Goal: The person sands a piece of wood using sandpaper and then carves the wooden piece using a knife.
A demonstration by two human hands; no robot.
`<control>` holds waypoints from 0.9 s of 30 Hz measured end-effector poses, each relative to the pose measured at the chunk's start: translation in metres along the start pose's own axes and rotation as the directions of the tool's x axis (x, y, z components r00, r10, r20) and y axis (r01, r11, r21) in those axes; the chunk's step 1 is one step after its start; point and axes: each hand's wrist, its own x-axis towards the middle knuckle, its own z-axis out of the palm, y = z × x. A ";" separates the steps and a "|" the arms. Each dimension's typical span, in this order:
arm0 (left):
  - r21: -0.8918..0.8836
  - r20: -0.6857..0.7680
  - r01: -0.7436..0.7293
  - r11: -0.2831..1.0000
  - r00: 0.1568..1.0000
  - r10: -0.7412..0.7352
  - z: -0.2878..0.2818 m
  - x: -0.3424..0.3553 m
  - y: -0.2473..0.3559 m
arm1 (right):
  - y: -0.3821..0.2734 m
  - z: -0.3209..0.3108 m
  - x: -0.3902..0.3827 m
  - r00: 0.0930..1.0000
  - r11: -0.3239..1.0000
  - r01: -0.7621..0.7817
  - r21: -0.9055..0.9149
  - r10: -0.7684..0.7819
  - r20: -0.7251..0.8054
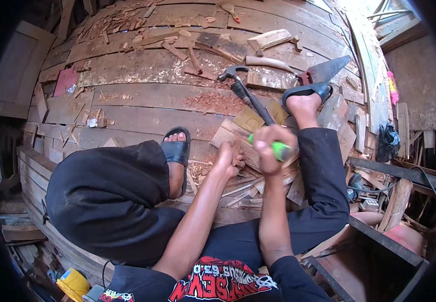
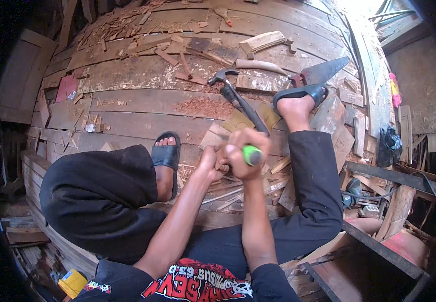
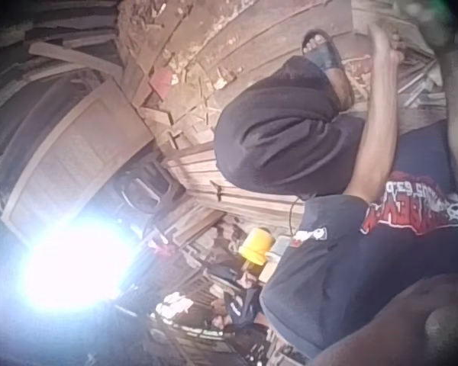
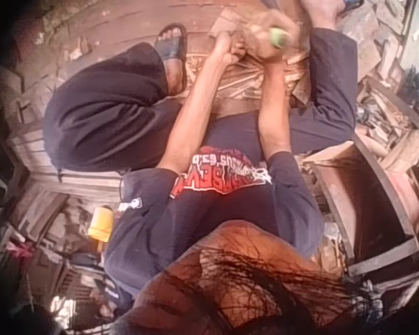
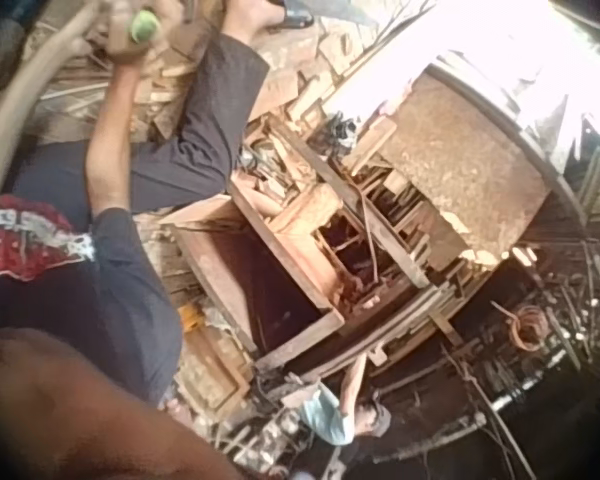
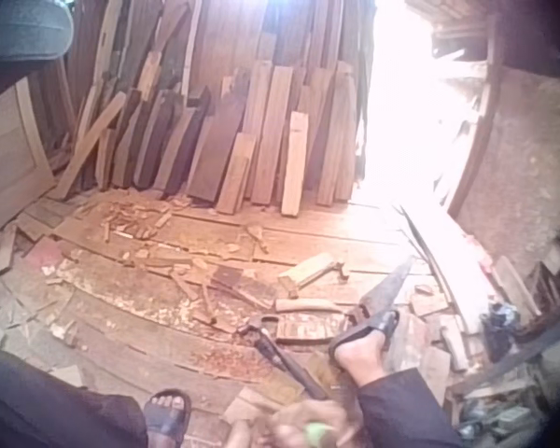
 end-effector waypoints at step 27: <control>0.284 -0.175 -0.108 0.953 0.971 0.162 -0.001 -0.006 -0.012 | -0.010 -0.003 -0.006 1.000 0.996 0.005 -0.086 -0.005 -0.001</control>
